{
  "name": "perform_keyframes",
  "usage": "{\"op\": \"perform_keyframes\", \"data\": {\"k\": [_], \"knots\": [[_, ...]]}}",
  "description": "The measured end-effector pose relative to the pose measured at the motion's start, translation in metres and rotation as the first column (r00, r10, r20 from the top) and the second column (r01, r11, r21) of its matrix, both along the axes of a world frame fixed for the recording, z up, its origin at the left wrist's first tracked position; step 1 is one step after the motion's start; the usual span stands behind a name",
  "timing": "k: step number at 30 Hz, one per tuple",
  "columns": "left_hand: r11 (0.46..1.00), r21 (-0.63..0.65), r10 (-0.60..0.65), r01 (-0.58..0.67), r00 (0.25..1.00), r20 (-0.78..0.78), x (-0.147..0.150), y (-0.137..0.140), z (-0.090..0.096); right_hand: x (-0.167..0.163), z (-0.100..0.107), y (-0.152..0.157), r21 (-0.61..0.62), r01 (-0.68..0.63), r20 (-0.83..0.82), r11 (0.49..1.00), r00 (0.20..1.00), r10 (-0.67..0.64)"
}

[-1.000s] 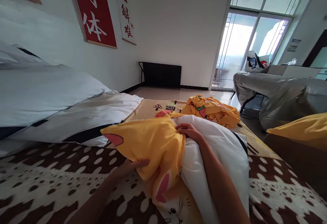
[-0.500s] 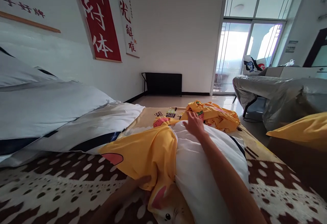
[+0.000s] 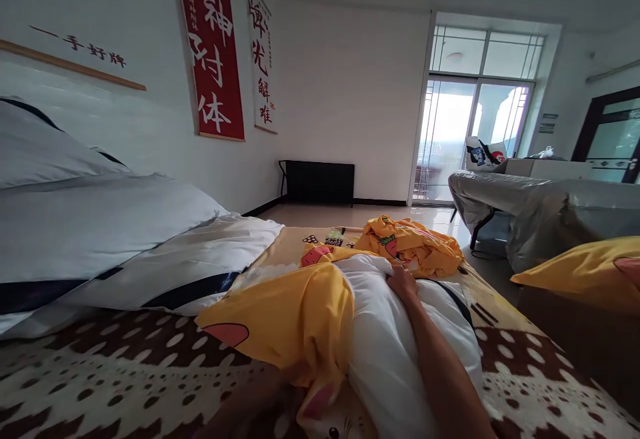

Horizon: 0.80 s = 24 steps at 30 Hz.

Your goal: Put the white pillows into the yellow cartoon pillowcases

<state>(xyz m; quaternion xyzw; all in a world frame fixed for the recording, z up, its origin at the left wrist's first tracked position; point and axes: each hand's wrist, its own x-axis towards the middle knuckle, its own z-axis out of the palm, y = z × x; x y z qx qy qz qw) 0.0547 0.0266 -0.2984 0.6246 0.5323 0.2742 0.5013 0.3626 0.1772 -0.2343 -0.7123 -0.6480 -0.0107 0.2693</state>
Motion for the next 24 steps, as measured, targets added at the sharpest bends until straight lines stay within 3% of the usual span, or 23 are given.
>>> {"op": "perform_keyframes", "data": {"k": [3, 5, 7, 8, 9, 11, 12, 14, 16, 17, 18, 20, 22, 24], "knots": [[0.981, 0.097, -0.159, 0.167, 0.983, -0.088, 0.015, -0.016, 0.018, -0.007, 0.028, -0.006, 0.128, 0.067, -0.027, 0.990, 0.998, -0.064], [0.923, 0.231, -0.287, 0.307, 0.951, -0.116, 0.025, -0.029, 0.034, -0.012, 0.053, -0.012, 0.231, 0.086, -0.034, 0.969, 0.996, -0.080], [0.847, 0.325, -0.394, 0.421, 0.907, -0.148, 0.034, -0.041, 0.053, -0.014, 0.080, -0.019, 0.437, 0.049, 0.006, 0.898, 0.998, -0.058], [0.817, 0.362, -0.413, 0.448, 0.894, -0.174, 0.037, -0.046, 0.064, -0.014, 0.094, -0.022, 0.572, 0.012, 0.051, 0.820, 0.997, -0.050], [0.797, 0.406, -0.395, 0.447, 0.895, -0.209, 0.038, -0.049, 0.075, -0.014, 0.107, -0.026, 0.703, -0.031, 0.105, 0.710, 0.993, -0.060], [0.755, 0.552, -0.237, 0.353, 0.933, -0.272, 0.036, -0.048, 0.097, -0.009, 0.131, -0.035, 0.883, -0.109, 0.188, 0.457, 0.973, -0.132], [0.717, 0.645, -0.115, 0.264, 0.958, -0.264, 0.032, -0.042, 0.107, -0.006, 0.140, -0.040, 0.923, -0.135, 0.208, 0.359, 0.963, -0.172], [0.598, 0.801, 0.115, 0.018, 0.987, -0.108, 0.020, -0.023, 0.124, 0.005, 0.151, -0.053, 0.957, -0.186, 0.235, 0.223, 0.946, -0.221], [0.477, 0.828, 0.247, -0.296, 0.949, 0.197, 0.002, 0.008, 0.133, 0.019, 0.147, -0.067, 0.945, -0.286, 0.315, 0.157, 0.926, -0.210], [0.426, 0.777, 0.291, -0.463, 0.884, 0.367, -0.008, 0.025, 0.135, 0.027, 0.140, -0.075, 0.920, -0.360, 0.384, 0.153, 0.904, -0.189], [0.417, 0.687, 0.304, -0.595, 0.804, 0.511, -0.018, 0.043, 0.134, 0.035, 0.130, -0.082, 0.879, -0.446, 0.471, 0.167, 0.867, -0.162], [0.467, 0.444, 0.344, -0.765, 0.619, 0.706, -0.033, 0.076, 0.127, 0.052, 0.102, -0.094, 0.748, -0.616, 0.651, 0.250, 0.753, -0.093], [0.534, 0.327, 0.357, -0.780, 0.558, 0.749, -0.040, 0.101, 0.116, 0.067, 0.073, -0.101, 0.611, -0.705, 0.761, 0.361, 0.649, -0.020], [0.610, 0.299, 0.327, -0.734, 0.577, 0.749, -0.040, 0.116, 0.108, 0.077, 0.051, -0.105, 0.577, -0.695, 0.763, 0.429, 0.646, 0.020]]}}
